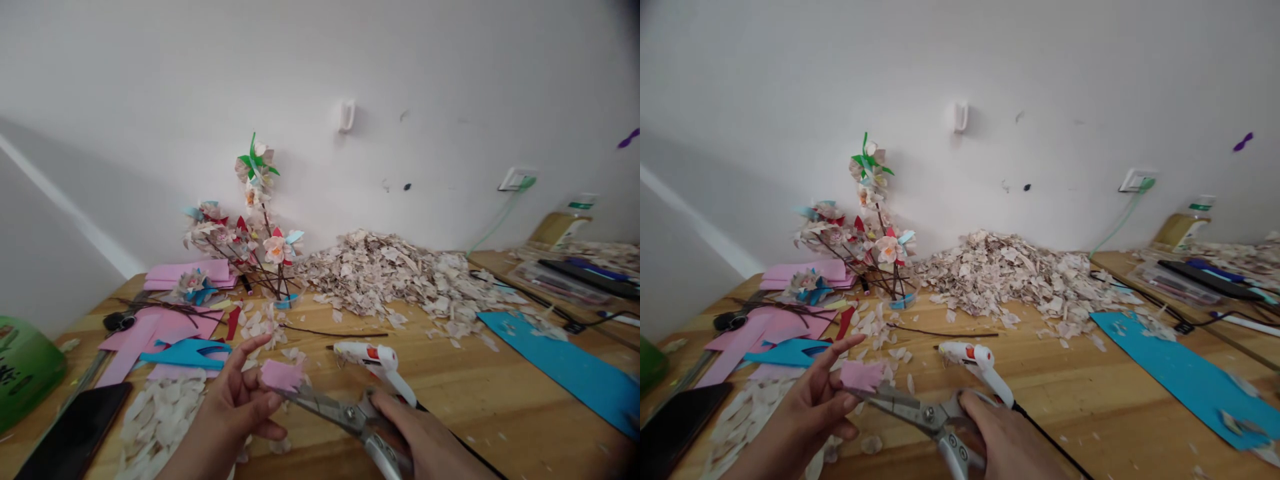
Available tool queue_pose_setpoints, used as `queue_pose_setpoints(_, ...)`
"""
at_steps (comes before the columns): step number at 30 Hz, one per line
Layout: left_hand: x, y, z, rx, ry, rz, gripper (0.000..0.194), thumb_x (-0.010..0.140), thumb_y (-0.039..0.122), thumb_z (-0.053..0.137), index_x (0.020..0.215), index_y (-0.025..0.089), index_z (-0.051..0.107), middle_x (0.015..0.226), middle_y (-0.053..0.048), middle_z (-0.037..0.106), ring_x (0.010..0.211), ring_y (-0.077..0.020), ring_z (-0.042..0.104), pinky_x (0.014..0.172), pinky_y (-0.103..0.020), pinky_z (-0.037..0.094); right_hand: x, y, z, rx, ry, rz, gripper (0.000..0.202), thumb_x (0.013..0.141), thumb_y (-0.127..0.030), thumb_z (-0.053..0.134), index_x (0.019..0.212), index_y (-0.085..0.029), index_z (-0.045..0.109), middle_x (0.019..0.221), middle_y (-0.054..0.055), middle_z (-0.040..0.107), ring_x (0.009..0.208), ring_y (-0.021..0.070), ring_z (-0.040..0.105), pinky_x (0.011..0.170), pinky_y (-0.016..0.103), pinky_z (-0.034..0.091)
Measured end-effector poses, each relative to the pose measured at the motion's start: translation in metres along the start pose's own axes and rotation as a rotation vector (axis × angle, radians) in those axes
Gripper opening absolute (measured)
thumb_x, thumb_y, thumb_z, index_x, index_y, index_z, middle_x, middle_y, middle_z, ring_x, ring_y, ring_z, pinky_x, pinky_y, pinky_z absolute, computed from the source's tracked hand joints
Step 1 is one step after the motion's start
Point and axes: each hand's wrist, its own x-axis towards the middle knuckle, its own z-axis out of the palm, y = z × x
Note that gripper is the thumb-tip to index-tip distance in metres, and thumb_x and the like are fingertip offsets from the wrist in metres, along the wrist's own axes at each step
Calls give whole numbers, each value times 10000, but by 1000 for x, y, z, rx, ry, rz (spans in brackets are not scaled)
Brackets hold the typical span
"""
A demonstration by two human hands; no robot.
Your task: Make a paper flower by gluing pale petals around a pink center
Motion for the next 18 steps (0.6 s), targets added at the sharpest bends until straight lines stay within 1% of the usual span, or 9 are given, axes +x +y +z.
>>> queue_pose_setpoints(3,0,-1,-1,0,-11,12,789,563,86,765,1225,226,358,593,61,637,490,-96,556,401,-193,540,-3,7,4,44,22,-5,550,609,-325,711,1118,-247,518,1117,86,609,957,271,572,779,296,415)
queue_pose_setpoints(5,-1,-2,-2,3,-14,20,778,570,76,758,1221,227,360,581,68,633,486,-95,562,395,-183,536,-5,10,3,59,3,0,628,599,-355,726,1174,-247,499,1177,95,584,1018,291,552,834,320,408)
queue_pose_setpoints(7,-1,-2,-2,6,-18,22,771,573,72,758,1216,231,364,576,72,632,469,-91,565,394,-183,537,-5,11,1,57,-11,11,631,590,-371,733,1167,-249,511,1183,93,582,1032,299,545,843,329,409)
queue_pose_setpoints(10,-1,-3,-2,13,-19,21,769,569,80,767,1206,237,366,585,68,644,461,-95,577,392,-190,542,-5,8,0,51,-13,14,595,585,-372,732,1131,-248,528,1145,85,602,1000,289,559,821,317,415)
queue_pose_setpoints(12,-1,-3,-2,12,-15,23,765,567,89,772,1200,240,369,583,69,645,461,-94,577,393,-192,546,-3,5,-1,46,-20,2,537,592,-364,724,1083,-245,543,1087,76,625,944,271,577,783,297,419)
queue_pose_setpoints(15,0,-3,-1,6,-13,27,761,568,101,779,1197,245,374,577,74,636,456,-87,560,391,-192,549,-1,-2,-2,23,-25,2,387,602,-339,704,948,-239,561,937,46,650,813,232,589,682,263,409)
queue_pose_setpoints(18,0,-3,-1,5,-11,26,756,567,119,786,1195,244,384,578,72,629,463,-86,547,388,-194,549,1,-8,-5,6,-41,-5,270,611,-292,679,824,-235,522,780,2,626,675,181,553,583,232,363)
